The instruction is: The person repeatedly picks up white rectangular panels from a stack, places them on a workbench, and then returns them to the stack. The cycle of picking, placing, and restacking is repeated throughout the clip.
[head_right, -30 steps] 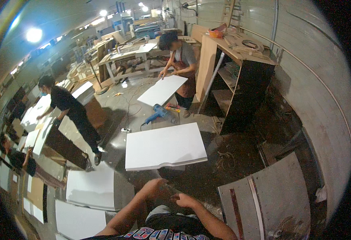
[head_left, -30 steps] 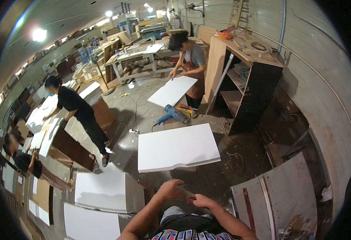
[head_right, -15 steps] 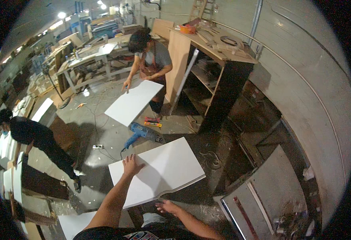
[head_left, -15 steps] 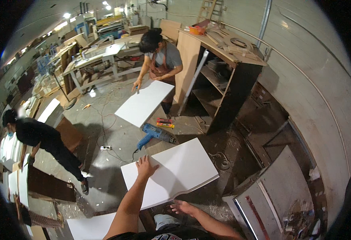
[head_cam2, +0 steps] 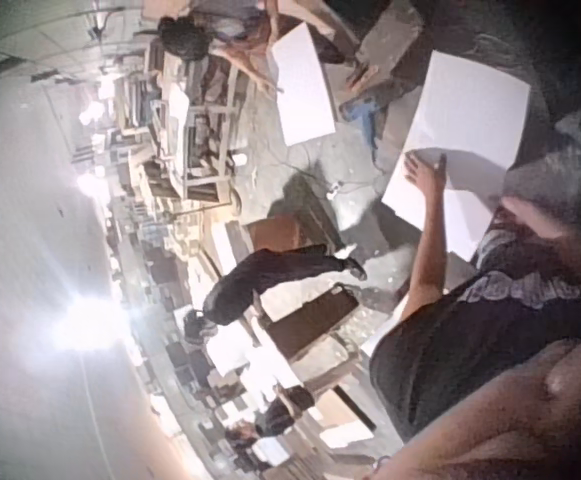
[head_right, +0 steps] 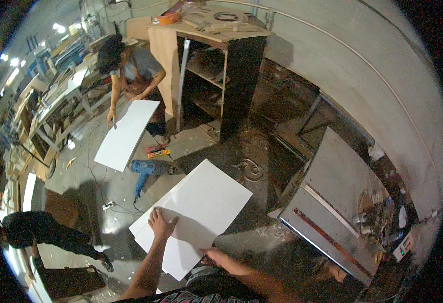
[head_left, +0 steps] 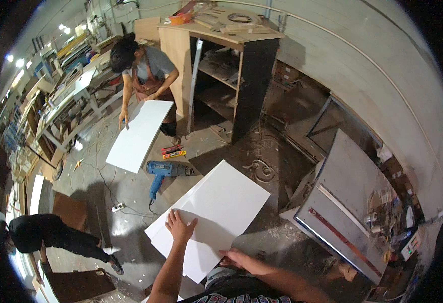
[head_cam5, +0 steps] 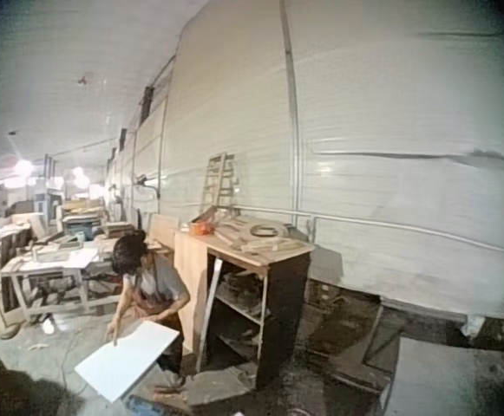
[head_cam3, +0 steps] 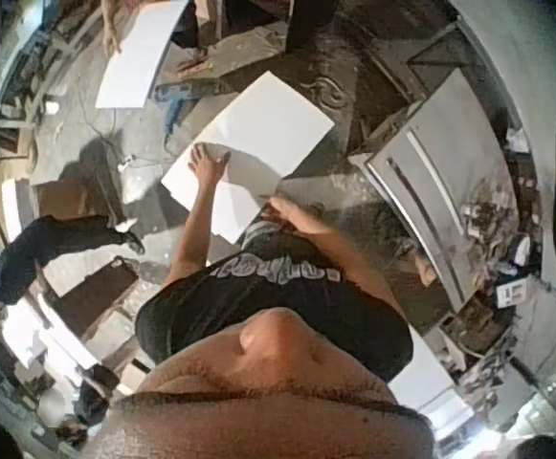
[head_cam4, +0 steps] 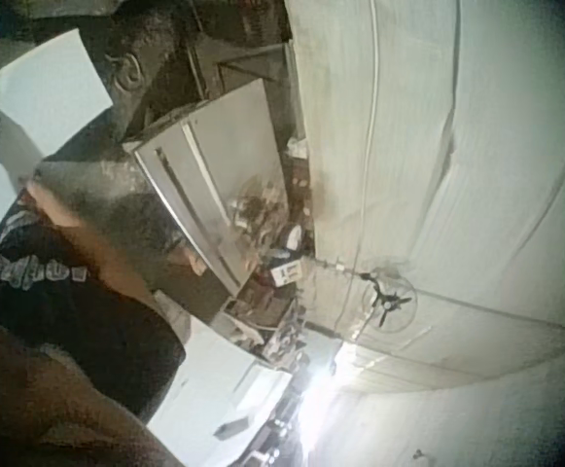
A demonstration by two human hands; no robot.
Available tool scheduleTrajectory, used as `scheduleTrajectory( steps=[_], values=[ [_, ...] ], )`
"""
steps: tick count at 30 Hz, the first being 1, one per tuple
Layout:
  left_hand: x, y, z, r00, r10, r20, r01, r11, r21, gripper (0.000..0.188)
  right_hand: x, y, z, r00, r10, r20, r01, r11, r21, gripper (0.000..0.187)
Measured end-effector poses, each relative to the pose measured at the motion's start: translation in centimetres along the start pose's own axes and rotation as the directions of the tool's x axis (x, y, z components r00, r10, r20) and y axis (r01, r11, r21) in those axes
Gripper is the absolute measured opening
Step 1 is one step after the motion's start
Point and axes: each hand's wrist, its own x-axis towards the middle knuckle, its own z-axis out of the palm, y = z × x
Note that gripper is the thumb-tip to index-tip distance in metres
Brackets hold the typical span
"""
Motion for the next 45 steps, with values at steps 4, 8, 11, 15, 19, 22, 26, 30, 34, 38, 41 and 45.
scheduleTrajectory(
  steps=[4,8,11,15,19,22,26,30,34,38,41,45],
  values=[
    [1.3,-0.2,-0.5,0.996,-0.046,0.076,0.048,0.999,-0.024,0.079,-1.9,-0.4,-0.5,0.968,-0.225,-0.113,0.158,0.893,-0.421,0.052],
    [3.4,-1.8,-0.5,0.991,0.087,0.100,-0.061,0.969,-0.239,0.055,-7.8,-3.2,0.5,0.894,-0.412,-0.176,0.310,0.853,-0.419,0.056],
    [3.3,-1.8,0.1,0.957,0.131,0.260,-0.070,0.970,-0.232,0.067,-14.4,-5.2,-1.2,0.906,-0.413,0.089,0.423,0.878,-0.226,0.059],
    [-0.6,2.0,1.0,0.905,0.025,0.425,0.150,0.915,-0.374,0.076,-19.1,-4.4,-6.1,0.849,-0.527,-0.019,0.493,0.806,-0.328,0.052],
    [-3.6,11.5,1.7,0.928,0.004,0.373,0.160,0.899,-0.408,0.077,-20.1,0.2,-11.7,0.857,-0.509,-0.078,0.485,0.849,-0.208,0.053],
    [-4.4,19.4,2.6,0.944,0.128,0.304,0.010,0.911,-0.412,0.077,-21.4,2.6,-18.0,0.772,-0.632,0.064,0.633,0.757,-0.163,0.064],
    [-5.7,28.3,6.8,0.934,0.199,0.296,-0.023,0.861,-0.508,0.077,-23.9,6.6,-26.0,0.735,-0.677,0.034,0.677,0.736,0.016,0.073],
    [-9.0,37.8,16.0,0.878,0.169,0.447,0.208,0.709,-0.674,0.071,-28.4,10.8,-33.4,0.603,-0.790,-0.113,0.792,0.609,-0.034,0.068],
    [-14.8,45.0,24.0,0.790,0.298,0.535,0.192,0.709,-0.679,0.065,-35.1,14.7,-39.0,0.736,-0.522,-0.431,0.626,0.283,0.727,0.059],
    [-20.9,50.9,31.0,0.678,0.319,0.663,0.201,0.787,-0.584,0.060,-37.1,16.9,-44.7,0.415,-0.694,-0.588,0.730,-0.132,0.671,0.051],
    [-25.4,54.9,34.9,0.583,0.413,0.700,0.127,0.804,-0.580,0.057,-35.6,17.3,-48.8,0.421,-0.509,-0.751,0.722,-0.313,0.617,0.047],
    [-29.8,59.5,37.3,0.471,0.559,0.683,-0.040,0.787,-0.616,0.055,-33.0,17.5,-53.1,0.507,-0.364,-0.782,0.800,-0.139,0.583,0.047]
  ],
)
